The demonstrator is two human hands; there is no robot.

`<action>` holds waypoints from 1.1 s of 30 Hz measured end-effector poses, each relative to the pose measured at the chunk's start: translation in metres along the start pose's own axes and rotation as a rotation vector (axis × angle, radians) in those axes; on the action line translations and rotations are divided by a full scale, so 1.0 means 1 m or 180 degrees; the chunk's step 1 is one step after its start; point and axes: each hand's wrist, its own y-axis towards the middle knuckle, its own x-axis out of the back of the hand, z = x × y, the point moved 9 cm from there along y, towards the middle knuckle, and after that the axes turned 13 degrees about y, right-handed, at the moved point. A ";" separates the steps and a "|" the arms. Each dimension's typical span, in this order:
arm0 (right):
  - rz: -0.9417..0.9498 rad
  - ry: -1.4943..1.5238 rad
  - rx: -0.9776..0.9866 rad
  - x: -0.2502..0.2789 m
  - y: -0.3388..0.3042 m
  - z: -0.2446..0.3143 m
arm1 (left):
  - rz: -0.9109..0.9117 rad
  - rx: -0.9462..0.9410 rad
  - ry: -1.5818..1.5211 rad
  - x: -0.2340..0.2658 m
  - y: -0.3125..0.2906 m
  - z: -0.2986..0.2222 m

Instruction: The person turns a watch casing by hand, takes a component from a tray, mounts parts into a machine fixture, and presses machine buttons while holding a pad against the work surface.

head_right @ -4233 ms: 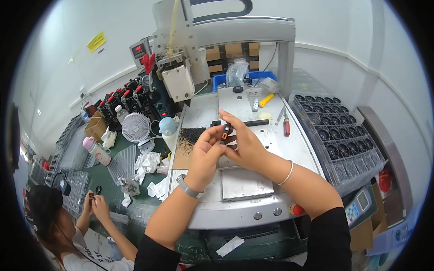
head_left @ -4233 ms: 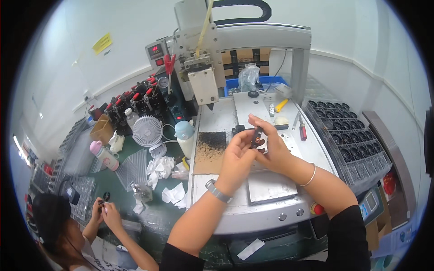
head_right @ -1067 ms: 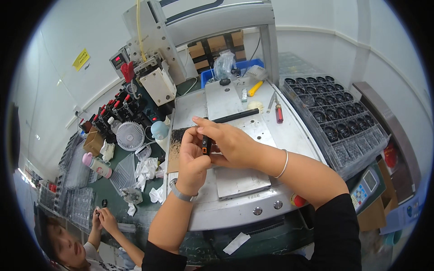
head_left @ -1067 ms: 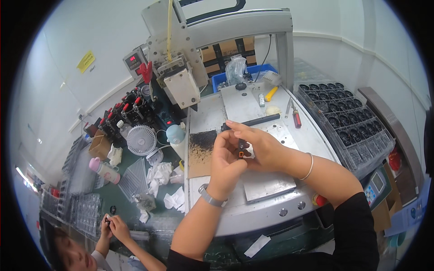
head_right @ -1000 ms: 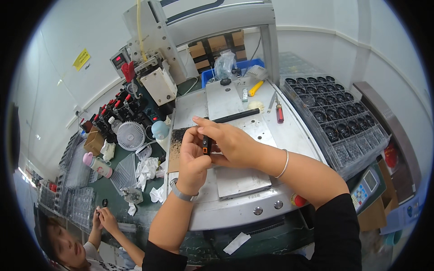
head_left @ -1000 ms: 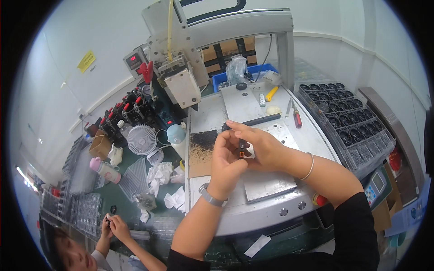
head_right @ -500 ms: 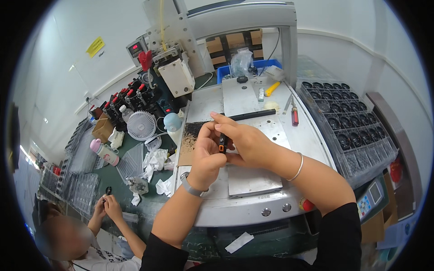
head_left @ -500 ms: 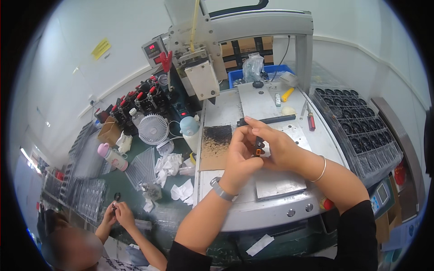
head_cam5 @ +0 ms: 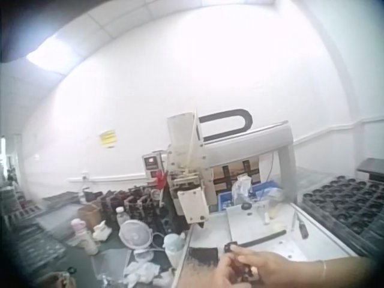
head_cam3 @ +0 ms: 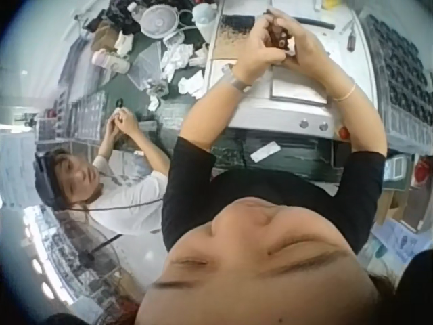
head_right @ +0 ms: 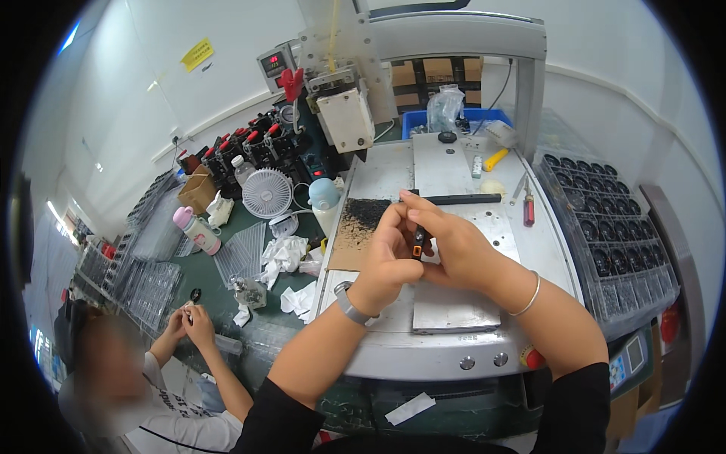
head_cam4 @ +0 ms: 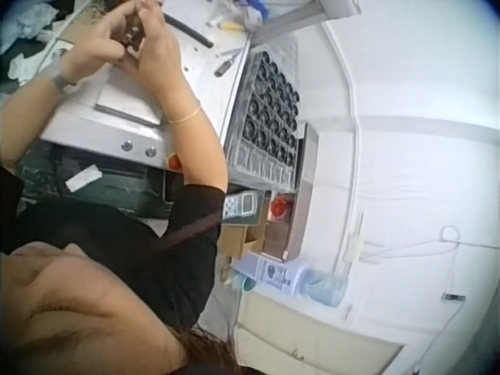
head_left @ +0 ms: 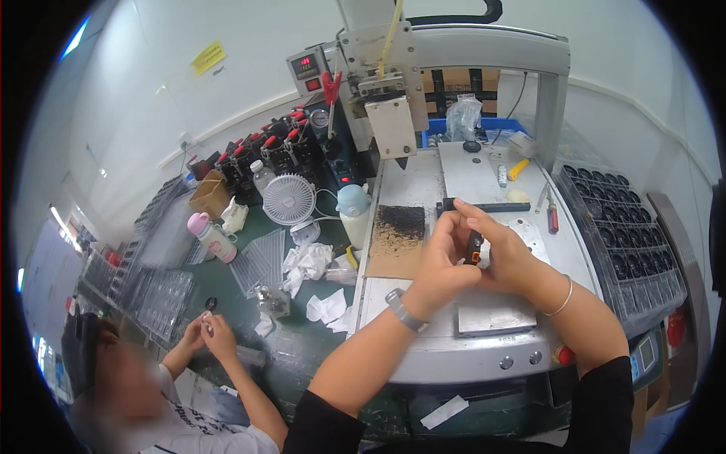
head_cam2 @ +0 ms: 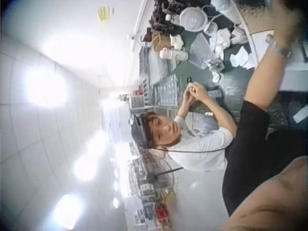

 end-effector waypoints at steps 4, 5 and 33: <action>0.0077 0.0160 -0.0183 -0.001 -0.002 -0.005 | 0.0085 0.0019 -0.0019 -0.002 0.000 0.000; 0.0086 0.0177 -0.0156 -0.002 -0.002 -0.004 | 0.0106 0.0019 -0.0057 -0.003 -0.001 -0.001; 0.0079 -0.0152 0.0301 -0.002 0.004 0.010 | 0.0134 0.0210 -0.0126 -0.003 -0.002 0.004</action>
